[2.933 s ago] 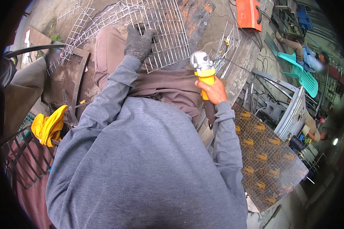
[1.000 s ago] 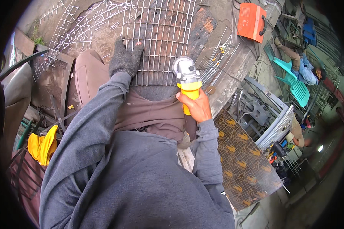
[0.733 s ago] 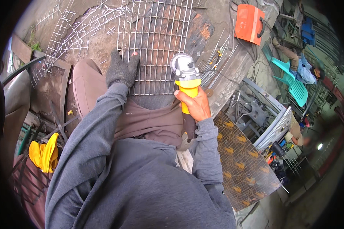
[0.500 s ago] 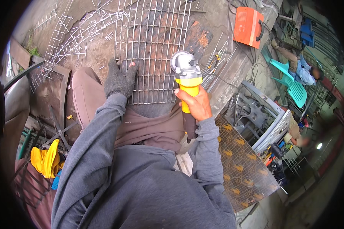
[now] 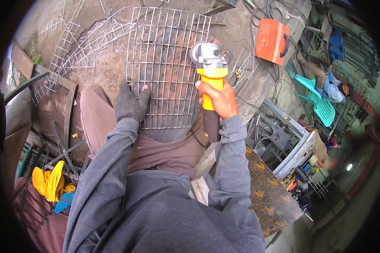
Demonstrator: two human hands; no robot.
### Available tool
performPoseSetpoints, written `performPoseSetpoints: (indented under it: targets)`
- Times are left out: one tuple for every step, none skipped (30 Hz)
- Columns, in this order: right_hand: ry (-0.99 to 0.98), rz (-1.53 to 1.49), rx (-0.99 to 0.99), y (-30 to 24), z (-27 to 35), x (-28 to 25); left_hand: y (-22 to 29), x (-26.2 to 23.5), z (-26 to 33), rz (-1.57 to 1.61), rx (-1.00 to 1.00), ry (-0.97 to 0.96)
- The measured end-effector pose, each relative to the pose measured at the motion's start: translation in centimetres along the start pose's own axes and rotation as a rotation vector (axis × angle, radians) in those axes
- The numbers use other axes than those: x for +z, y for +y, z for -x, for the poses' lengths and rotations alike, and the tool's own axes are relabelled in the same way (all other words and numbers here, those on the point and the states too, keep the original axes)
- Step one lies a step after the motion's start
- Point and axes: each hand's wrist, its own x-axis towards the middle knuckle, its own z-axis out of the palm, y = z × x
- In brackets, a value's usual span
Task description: The person is using an angle grinder to smooth the edges of a metal wire grate.
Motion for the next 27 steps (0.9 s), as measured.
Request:
performPoseSetpoints:
  targets:
    - [-0.002,-0.011,0.0,-0.3,-0.5,-0.1,0.0,-0.1,0.0,-0.008,-0.001,-0.011]
    - [-0.004,-0.022,0.0,-0.5,-1.0,-0.3,0.0,-0.1,0.0,-0.007,-0.001,-0.008]
    - [0.011,-0.019,-0.018,-0.8,-1.5,-0.3,0.0,-0.1,0.0,-0.008,-0.005,-0.015]
    - [0.01,-0.018,-0.02,-1.2,-1.9,-0.4,-0.1,0.0,0.0,-0.008,-0.009,-0.022]
    - [0.016,-0.003,-0.023,-1.7,-2.4,-0.4,-0.1,-0.1,0.0,-0.007,-0.01,-0.019]
    - [0.023,0.012,-0.026,-2.1,-2.9,-0.6,-0.1,-0.1,-0.1,-0.008,-0.015,-0.033]
    - [0.012,0.001,-0.036,-2.5,-3.6,-0.7,-0.1,-0.1,-0.1,-0.009,-0.02,-0.047]
    - [0.011,0.002,-0.038,-3.0,-4.1,-0.8,-0.1,0.0,-0.1,-0.007,-0.02,-0.045]
    - [0.013,0.011,-0.043,-3.7,-4.6,-0.8,-0.2,0.0,-0.1,-0.017,-0.021,-0.053]
    - [0.015,0.021,-0.047,-4.2,-5.0,-0.8,-0.2,0.1,-0.1,-0.026,-0.022,-0.061]
    - [0.025,0.036,-0.048,-4.5,-5.4,-0.8,-0.2,0.0,-0.1,-0.022,-0.023,-0.059]
    - [0.022,0.04,-0.049,-5.0,-5.6,-0.8,-0.1,-0.1,0.0,-0.03,-0.036,-0.073]
    - [0.021,0.069,-0.049,-5.8,-5.6,-0.7,-0.1,-0.2,0.0,-0.037,-0.048,-0.088]
    - [0.022,0.099,-0.05,-6.2,-5.7,-0.7,0.0,-0.4,0.0,-0.031,-0.052,-0.088]
    - [0.036,0.091,-0.042,-6.3,-5.7,-0.9,0.2,-0.4,0.0,-0.033,-0.053,-0.11]
    - [0.04,0.101,-0.041,-6.4,-5.6,-1.3,0.4,-0.3,-0.1,-0.033,-0.054,-0.133]
    - [0.057,0.15,-0.051,-6.3,-5.3,-1.8,0.5,0.1,-0.1,-0.021,-0.054,-0.14]
    - [0.049,0.191,-0.065,-6.5,-5.1,-1.6,0.3,-0.4,-0.1,0.009,-0.057,-0.128]
    - [0.023,0.246,-0.034,-6.9,-4.6,-1.5,0.1,-0.8,0.0,0.039,-0.06,-0.118]
    - [0.005,0.251,-0.036,-7.0,-4.3,-1.2,-0.2,-1.2,0.1,0.04,-0.075,-0.107]
    - [0.017,0.267,-0.058,-6.8,-3.9,-1.3,0.0,-1.2,0.1,0.037,-0.058,-0.117]
    - [0.027,0.282,-0.08,-6.8,-3.7,-1.3,0.1,-1.2,0.1,0.032,-0.041,-0.126]
    - [0.039,0.324,-0.089,-7.1,-3.8,-1.3,0.2,-1.3,0.1,0.039,-0.044,-0.128]
    - [0.038,0.331,-0.088,-7.3,-4.3,-1.5,0.2,-1.4,0.0,0.057,-0.045,-0.154]
    - [0.057,0.372,-0.125,-7.4,-5.0,-1.7,0.4,-1.6,0.0,0.074,-0.043,-0.179]
    - [0.077,0.413,-0.162,-7.6,-5.7,-1.9,0.6,-1.8,0.0,0.079,-0.045,-0.181]
    - [0.046,0.442,-0.122,-8.0,-6.3,-2.3,0.6,-1.9,0.0,0.078,-0.045,-0.187]
